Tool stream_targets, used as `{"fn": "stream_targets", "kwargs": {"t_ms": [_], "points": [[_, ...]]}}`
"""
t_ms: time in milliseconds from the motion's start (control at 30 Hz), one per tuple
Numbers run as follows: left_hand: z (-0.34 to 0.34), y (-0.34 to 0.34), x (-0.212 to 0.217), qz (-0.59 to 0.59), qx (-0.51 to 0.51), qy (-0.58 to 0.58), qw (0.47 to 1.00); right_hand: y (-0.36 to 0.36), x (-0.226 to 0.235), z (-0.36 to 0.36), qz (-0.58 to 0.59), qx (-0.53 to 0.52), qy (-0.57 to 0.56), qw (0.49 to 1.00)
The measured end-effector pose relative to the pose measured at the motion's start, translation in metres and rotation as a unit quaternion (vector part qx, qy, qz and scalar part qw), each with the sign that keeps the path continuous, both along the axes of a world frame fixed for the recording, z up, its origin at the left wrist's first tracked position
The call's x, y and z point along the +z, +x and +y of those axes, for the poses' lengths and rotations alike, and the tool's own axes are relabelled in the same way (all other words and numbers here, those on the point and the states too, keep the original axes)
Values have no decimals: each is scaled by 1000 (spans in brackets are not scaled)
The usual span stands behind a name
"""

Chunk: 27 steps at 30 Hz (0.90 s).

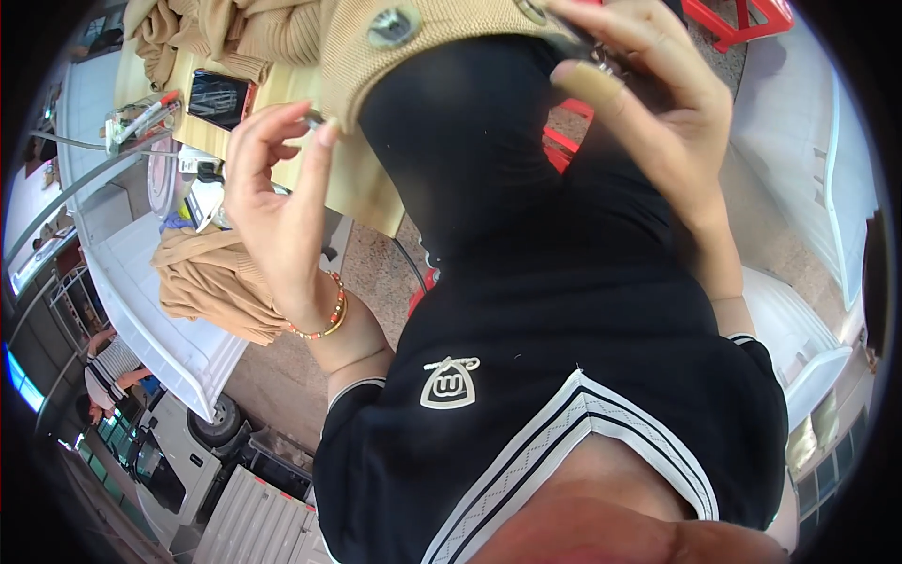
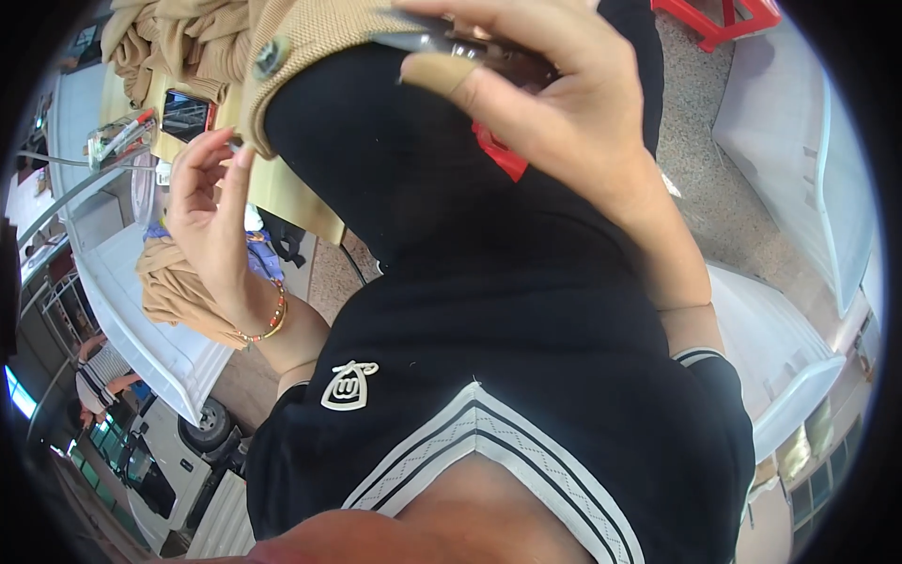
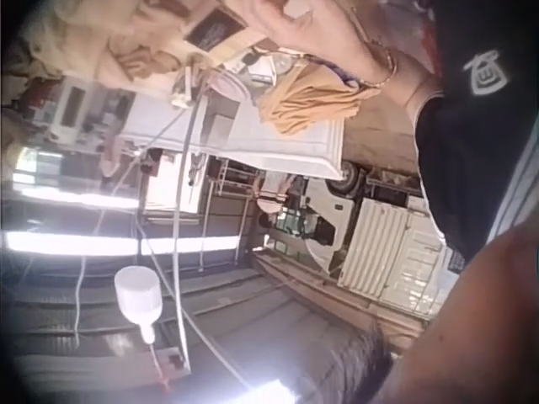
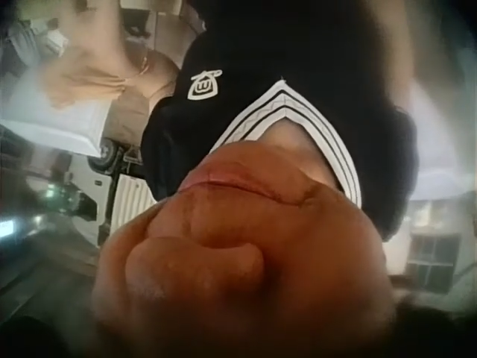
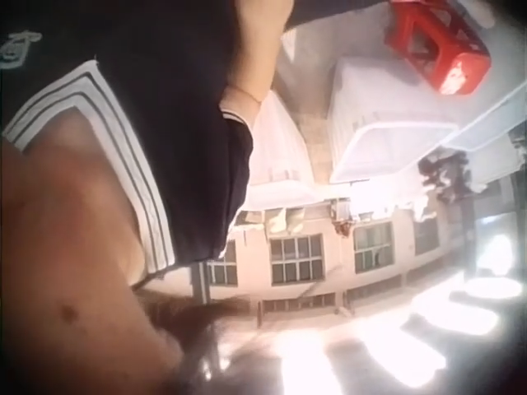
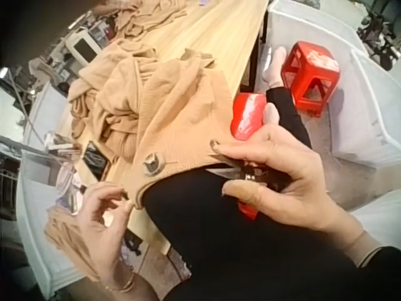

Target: Trimming loose threads and cleaning up buttons on knitted sweaters using thread nippers.

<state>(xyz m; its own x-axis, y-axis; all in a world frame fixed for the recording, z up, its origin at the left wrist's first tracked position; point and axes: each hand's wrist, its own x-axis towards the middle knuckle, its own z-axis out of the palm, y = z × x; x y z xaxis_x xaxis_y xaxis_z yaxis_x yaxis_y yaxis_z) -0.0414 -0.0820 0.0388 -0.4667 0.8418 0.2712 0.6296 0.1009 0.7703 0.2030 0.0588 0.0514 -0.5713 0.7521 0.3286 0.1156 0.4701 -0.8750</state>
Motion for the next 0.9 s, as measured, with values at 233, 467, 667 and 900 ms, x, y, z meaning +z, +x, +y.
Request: {"fn": "stream_targets", "kwargs": {"t_ms": [233,467,667,900], "points": [[46,28,22,34,-82,92,992,-24,-25,15,34,62,59,996],[58,32,35,70,-146,6,987,-47,-64,41,245,125,145,950],[66,31,33,89,-136,47,986,-55,-77,60,398,195,208,872],[52,43,22,6,-65,95,993,-27,-24,23,78,187,102,974]]}}
